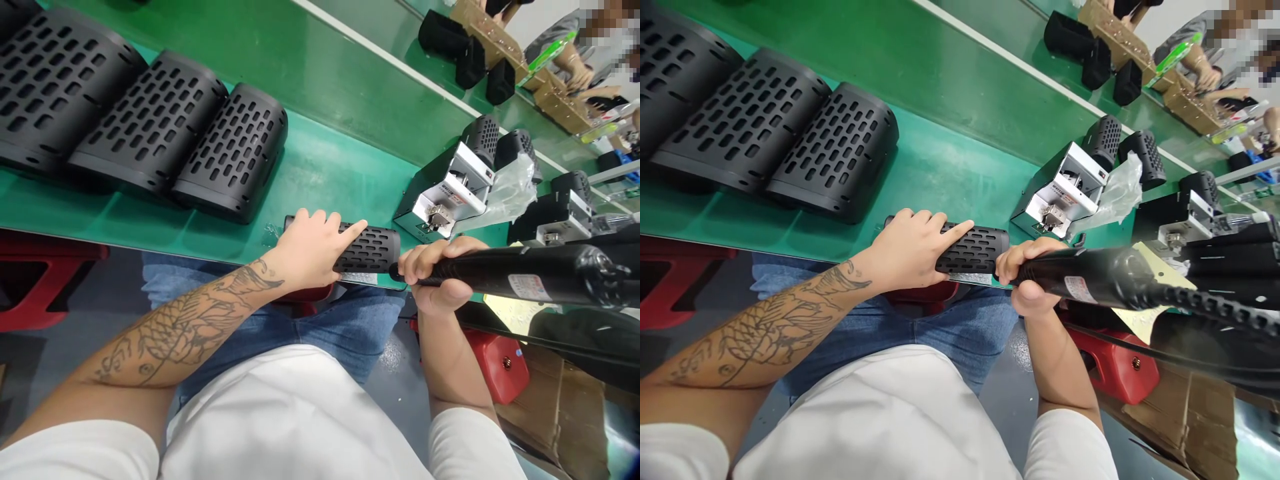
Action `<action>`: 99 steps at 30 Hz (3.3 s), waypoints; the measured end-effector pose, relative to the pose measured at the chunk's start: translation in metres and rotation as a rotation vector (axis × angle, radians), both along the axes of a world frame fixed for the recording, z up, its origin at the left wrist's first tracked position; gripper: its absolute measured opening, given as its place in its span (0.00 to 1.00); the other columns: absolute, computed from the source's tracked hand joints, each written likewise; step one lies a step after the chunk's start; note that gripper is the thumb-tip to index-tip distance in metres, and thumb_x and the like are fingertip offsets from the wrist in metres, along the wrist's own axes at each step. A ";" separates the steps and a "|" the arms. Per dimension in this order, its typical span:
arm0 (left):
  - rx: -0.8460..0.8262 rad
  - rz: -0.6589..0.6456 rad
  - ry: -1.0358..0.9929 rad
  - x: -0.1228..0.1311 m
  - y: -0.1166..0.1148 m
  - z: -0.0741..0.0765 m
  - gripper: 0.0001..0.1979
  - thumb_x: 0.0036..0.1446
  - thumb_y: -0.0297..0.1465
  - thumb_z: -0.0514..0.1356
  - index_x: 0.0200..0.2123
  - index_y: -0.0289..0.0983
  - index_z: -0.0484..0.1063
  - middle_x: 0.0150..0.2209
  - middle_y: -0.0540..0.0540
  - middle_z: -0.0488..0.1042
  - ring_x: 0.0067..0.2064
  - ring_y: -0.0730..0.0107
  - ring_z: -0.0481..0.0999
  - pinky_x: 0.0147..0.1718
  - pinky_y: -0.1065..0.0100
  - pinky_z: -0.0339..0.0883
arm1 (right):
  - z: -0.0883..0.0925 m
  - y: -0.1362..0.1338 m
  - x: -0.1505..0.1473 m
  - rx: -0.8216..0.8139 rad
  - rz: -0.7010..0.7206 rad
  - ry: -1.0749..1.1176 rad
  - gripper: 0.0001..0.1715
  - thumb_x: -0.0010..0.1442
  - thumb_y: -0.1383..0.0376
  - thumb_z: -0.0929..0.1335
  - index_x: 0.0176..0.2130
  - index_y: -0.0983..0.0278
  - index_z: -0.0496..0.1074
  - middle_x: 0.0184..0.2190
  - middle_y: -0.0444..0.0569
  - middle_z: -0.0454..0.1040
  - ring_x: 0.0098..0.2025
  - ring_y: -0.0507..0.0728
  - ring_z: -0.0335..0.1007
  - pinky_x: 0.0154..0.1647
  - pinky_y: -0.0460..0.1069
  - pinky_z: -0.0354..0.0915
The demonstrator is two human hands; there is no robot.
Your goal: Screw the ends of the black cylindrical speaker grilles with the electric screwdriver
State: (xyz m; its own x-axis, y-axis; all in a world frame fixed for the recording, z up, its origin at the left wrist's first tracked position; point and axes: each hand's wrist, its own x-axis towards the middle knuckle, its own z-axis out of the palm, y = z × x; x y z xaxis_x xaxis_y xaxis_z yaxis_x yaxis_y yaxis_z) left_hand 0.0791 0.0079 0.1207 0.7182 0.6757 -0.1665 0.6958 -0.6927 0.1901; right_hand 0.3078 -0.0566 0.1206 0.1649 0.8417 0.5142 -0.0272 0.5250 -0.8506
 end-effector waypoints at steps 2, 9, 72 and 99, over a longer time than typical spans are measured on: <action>0.019 -0.011 0.012 -0.001 0.000 -0.001 0.57 0.67 0.50 0.77 0.89 0.43 0.57 0.66 0.26 0.79 0.60 0.32 0.81 0.54 0.47 0.65 | 0.001 -0.005 -0.002 0.026 0.005 0.011 0.27 0.64 0.40 0.83 0.43 0.51 0.74 0.21 0.31 0.70 0.14 0.51 0.61 0.18 0.48 0.69; 0.100 -0.034 -0.088 -0.008 0.003 -0.008 0.55 0.65 0.52 0.78 0.86 0.37 0.64 0.67 0.24 0.81 0.61 0.29 0.82 0.58 0.42 0.71 | 0.023 0.015 0.057 0.178 -0.345 -0.002 0.32 0.68 0.30 0.77 0.54 0.48 0.77 0.22 0.31 0.67 0.14 0.54 0.62 0.18 0.51 0.68; -0.116 0.127 -0.992 -0.079 0.000 -0.130 0.57 0.56 0.40 0.80 0.81 0.47 0.55 0.75 0.34 0.68 0.75 0.35 0.77 0.76 0.35 0.76 | 0.008 0.004 -0.055 0.044 0.257 0.008 0.22 0.69 0.44 0.83 0.49 0.54 0.80 0.26 0.38 0.80 0.20 0.54 0.75 0.26 0.50 0.77; -0.132 0.072 -0.965 -0.072 -0.001 -0.130 0.63 0.56 0.44 0.83 0.85 0.47 0.52 0.79 0.32 0.68 0.77 0.34 0.78 0.76 0.39 0.78 | 0.052 0.002 -0.044 0.124 -0.101 0.080 0.29 0.67 0.34 0.80 0.53 0.48 0.76 0.23 0.32 0.73 0.14 0.54 0.65 0.19 0.53 0.72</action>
State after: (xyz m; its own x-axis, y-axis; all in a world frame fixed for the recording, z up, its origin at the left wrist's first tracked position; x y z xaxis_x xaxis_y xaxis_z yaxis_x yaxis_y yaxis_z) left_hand 0.0070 0.0066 -0.0097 0.5432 0.7415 0.3938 0.2400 -0.5867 0.7734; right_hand 0.2634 -0.0542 0.1727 0.2903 0.7496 0.5948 -0.0343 0.6293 -0.7764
